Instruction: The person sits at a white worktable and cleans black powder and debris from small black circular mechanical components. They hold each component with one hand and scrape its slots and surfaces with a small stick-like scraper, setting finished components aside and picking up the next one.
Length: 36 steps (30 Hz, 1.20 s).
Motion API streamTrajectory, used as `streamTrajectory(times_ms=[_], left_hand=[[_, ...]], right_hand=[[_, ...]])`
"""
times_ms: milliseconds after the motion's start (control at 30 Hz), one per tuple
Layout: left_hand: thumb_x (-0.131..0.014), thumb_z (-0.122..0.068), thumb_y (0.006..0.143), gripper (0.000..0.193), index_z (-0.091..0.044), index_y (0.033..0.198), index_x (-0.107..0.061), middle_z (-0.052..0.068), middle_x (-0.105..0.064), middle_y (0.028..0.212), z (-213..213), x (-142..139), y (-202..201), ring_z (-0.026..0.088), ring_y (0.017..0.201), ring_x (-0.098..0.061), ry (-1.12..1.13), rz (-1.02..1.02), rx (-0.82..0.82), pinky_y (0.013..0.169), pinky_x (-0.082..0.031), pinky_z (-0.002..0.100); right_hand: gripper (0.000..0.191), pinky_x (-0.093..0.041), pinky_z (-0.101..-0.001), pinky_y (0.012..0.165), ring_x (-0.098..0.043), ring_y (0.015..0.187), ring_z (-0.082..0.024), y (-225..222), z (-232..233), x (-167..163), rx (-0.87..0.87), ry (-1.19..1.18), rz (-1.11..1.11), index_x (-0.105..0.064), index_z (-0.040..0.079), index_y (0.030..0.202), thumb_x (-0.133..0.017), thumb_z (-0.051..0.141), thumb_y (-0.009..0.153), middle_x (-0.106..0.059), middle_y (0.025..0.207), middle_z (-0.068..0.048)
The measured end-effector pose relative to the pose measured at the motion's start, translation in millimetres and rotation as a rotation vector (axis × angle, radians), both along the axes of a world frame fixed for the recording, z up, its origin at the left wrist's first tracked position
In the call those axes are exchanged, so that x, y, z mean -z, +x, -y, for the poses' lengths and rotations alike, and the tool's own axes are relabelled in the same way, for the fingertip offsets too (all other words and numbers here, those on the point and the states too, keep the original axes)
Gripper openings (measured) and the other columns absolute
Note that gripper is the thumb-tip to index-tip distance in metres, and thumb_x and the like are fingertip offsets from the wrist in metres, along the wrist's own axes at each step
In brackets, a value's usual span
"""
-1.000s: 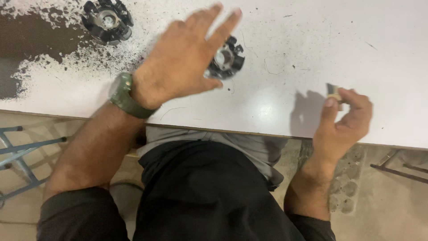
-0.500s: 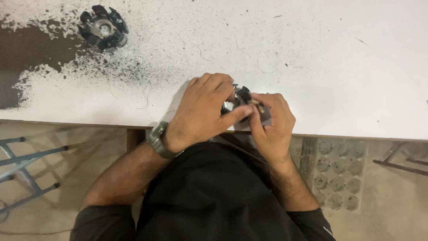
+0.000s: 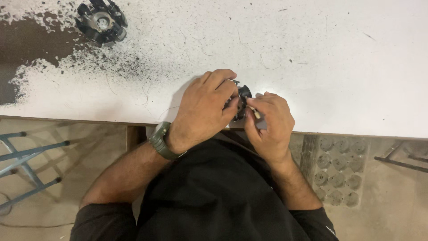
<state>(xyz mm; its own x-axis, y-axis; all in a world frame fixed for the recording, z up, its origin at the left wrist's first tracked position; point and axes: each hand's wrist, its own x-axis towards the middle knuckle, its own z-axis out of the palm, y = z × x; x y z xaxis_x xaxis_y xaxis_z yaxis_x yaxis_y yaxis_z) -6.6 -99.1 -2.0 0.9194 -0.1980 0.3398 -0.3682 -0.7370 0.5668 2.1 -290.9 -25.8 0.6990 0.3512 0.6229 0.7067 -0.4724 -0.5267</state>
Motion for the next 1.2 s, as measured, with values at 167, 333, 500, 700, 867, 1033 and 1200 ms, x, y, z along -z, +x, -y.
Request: streamTrajectory(times_ms=[167,333,500,700,867,1033,1200], left_hand=[[-0.073,-0.015,0.093,0.015,-0.007,0.104,-0.069,0.010,-0.062,0.134,-2.8,2.4,-6.8,0.028,0.117,-0.061,-0.068,0.048,-0.035,0.099,-0.050,0.045],[-0.075,-0.014,0.080,0.018,-0.007,0.096,-0.070,0.011,-0.061,0.126,-4.1,0.4,-6.1,0.030,0.119,-0.058,0.040,0.083,0.000,0.098,-0.046,0.048],[-0.076,-0.014,0.085,0.014,-0.007,0.092,-0.067,0.010,-0.062,0.128,4.1,1.6,-5.1,0.028,0.114,-0.058,-0.035,0.029,-0.004,0.093,-0.046,0.046],[-0.072,-0.011,0.084,0.013,-0.004,0.092,-0.065,0.009,-0.063,0.124,12.0,14.1,-7.4,0.027,0.109,-0.059,-0.038,0.113,-0.076,0.092,-0.046,0.045],[-0.070,-0.009,0.083,0.014,-0.002,0.094,-0.065,0.011,-0.063,0.125,14.5,24.8,-8.6,0.026,0.107,-0.060,-0.003,0.146,-0.086,0.089,-0.047,0.046],[-0.070,-0.010,0.084,0.015,-0.001,0.095,-0.065,0.011,-0.062,0.129,12.2,18.5,-11.8,0.027,0.112,-0.061,-0.047,0.136,-0.087,0.093,-0.049,0.046],[-0.075,-0.016,0.080,0.026,0.001,0.097,-0.065,0.016,-0.059,0.125,5.8,6.2,-16.8,0.032,0.113,-0.058,-0.067,0.102,-0.058,0.095,-0.048,0.049]], right_hand=[[0.032,-0.057,-0.0460,0.096,-0.068,0.098,-0.030,-0.9,-3.7,-5.3,0.029,-0.062,0.025,-0.065,0.005,0.113,-0.079,-0.005,0.086,-0.068,0.098,-0.010],[0.027,-0.058,-0.0441,0.096,-0.067,0.099,-0.032,-1.7,-5.0,-17.7,0.059,-0.119,-0.052,-0.068,0.006,0.108,-0.079,-0.004,0.085,-0.068,0.099,-0.011],[0.027,-0.057,-0.0449,0.099,-0.068,0.100,-0.032,1.1,1.1,-29.2,0.008,-0.152,-0.125,-0.070,0.006,0.109,-0.079,-0.001,0.085,-0.068,0.098,-0.010],[0.027,-0.058,-0.0432,0.100,-0.070,0.102,-0.031,-2.3,5.2,-25.2,-0.022,-0.082,-0.120,-0.067,0.006,0.111,-0.077,-0.002,0.088,-0.070,0.102,-0.010],[0.029,-0.059,-0.0417,0.095,-0.070,0.100,-0.030,-3.4,4.2,-15.9,-0.023,-0.109,-0.065,-0.066,0.007,0.113,-0.079,-0.004,0.088,-0.070,0.101,-0.010],[0.032,-0.059,-0.0423,0.096,-0.069,0.102,-0.031,-4.8,2.6,-14.7,0.004,-0.123,-0.018,-0.066,0.006,0.114,-0.079,-0.005,0.087,-0.069,0.104,-0.011],[0.032,-0.058,-0.0458,0.100,-0.070,0.103,-0.030,-7.0,2.8,-14.6,0.004,-0.113,-0.030,-0.065,0.006,0.114,-0.079,-0.006,0.088,-0.069,0.101,-0.009]])
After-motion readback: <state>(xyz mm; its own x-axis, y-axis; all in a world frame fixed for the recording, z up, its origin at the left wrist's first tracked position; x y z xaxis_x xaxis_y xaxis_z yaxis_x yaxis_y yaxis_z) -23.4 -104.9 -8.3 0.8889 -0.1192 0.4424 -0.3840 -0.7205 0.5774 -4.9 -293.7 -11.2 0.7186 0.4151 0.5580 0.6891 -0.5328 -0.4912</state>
